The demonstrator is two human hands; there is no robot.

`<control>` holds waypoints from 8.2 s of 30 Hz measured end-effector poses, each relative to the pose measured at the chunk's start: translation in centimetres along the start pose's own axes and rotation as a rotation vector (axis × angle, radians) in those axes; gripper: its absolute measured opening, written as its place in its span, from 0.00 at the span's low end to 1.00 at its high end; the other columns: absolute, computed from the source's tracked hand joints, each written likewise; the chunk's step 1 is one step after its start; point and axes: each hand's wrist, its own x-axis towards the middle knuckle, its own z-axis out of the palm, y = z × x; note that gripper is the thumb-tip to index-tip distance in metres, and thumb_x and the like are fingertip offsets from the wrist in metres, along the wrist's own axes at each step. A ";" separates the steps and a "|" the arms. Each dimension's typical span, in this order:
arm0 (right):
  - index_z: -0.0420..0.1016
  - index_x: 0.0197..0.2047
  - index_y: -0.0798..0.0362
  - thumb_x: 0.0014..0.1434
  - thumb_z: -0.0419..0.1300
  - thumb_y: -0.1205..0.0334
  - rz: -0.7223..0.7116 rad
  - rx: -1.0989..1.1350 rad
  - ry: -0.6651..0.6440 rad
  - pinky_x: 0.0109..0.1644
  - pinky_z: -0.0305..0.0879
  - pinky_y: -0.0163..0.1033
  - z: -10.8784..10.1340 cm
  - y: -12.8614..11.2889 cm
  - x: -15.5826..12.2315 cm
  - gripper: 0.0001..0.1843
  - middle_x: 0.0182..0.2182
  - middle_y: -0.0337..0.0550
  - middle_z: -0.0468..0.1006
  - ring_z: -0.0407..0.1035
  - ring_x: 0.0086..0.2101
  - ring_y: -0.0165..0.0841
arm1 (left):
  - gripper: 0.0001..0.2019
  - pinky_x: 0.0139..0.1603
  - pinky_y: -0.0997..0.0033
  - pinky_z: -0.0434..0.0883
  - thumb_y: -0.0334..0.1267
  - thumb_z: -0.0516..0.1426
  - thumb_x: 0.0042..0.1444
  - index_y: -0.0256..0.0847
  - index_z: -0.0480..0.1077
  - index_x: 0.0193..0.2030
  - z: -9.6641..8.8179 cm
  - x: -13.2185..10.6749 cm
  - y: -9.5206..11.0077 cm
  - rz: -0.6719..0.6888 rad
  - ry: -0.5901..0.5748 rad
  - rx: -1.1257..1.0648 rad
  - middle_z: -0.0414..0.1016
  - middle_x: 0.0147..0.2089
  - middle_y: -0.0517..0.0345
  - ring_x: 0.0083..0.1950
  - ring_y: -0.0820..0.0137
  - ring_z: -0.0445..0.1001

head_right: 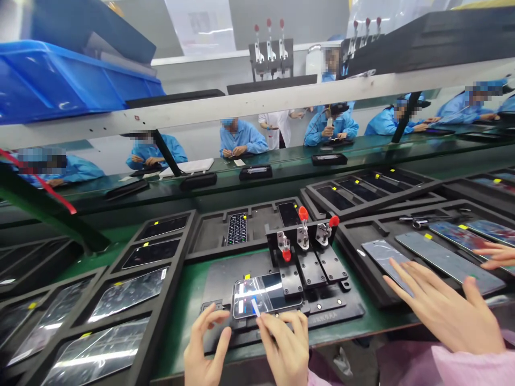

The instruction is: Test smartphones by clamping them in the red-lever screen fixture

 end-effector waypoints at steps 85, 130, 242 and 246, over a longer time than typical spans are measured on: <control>0.70 0.49 0.52 0.51 0.63 0.62 0.113 -0.227 0.165 0.31 0.60 0.33 -7.5 3.7 13.3 0.20 0.18 0.31 0.69 0.56 0.19 0.25 | 0.14 0.45 0.68 0.65 0.40 0.55 0.53 0.41 0.63 0.46 4.1 3.8 1.7 -0.250 -0.076 -0.260 0.73 0.30 0.62 0.35 0.70 0.73; 0.54 0.62 0.54 0.63 0.47 0.57 -0.076 -0.533 -0.386 0.58 0.29 0.70 -3.5 7.0 6.3 0.25 0.58 0.48 0.60 0.49 0.60 0.50 | 0.20 0.60 0.35 0.40 0.42 0.54 0.53 0.47 0.61 0.54 6.2 2.7 3.1 -0.115 -0.029 0.173 0.76 0.37 0.59 0.43 0.63 0.74; 0.67 0.24 0.52 0.56 0.58 0.59 0.035 -0.399 -0.170 0.37 0.49 0.38 -1.4 10.6 8.5 0.11 0.19 0.34 0.70 0.61 0.25 0.28 | 0.16 0.64 0.43 0.40 0.41 0.54 0.55 0.46 0.62 0.51 6.5 2.6 2.2 -0.114 -0.095 0.048 0.76 0.47 0.52 0.47 0.62 0.75; 0.65 0.21 0.52 0.55 0.58 0.61 0.015 -0.366 -0.123 0.37 0.50 0.39 -1.2 9.8 8.8 0.13 0.18 0.34 0.70 0.62 0.24 0.28 | 0.16 0.63 0.46 0.49 0.40 0.54 0.54 0.45 0.64 0.50 6.6 2.7 2.1 -0.138 -0.078 0.002 0.76 0.47 0.52 0.48 0.61 0.75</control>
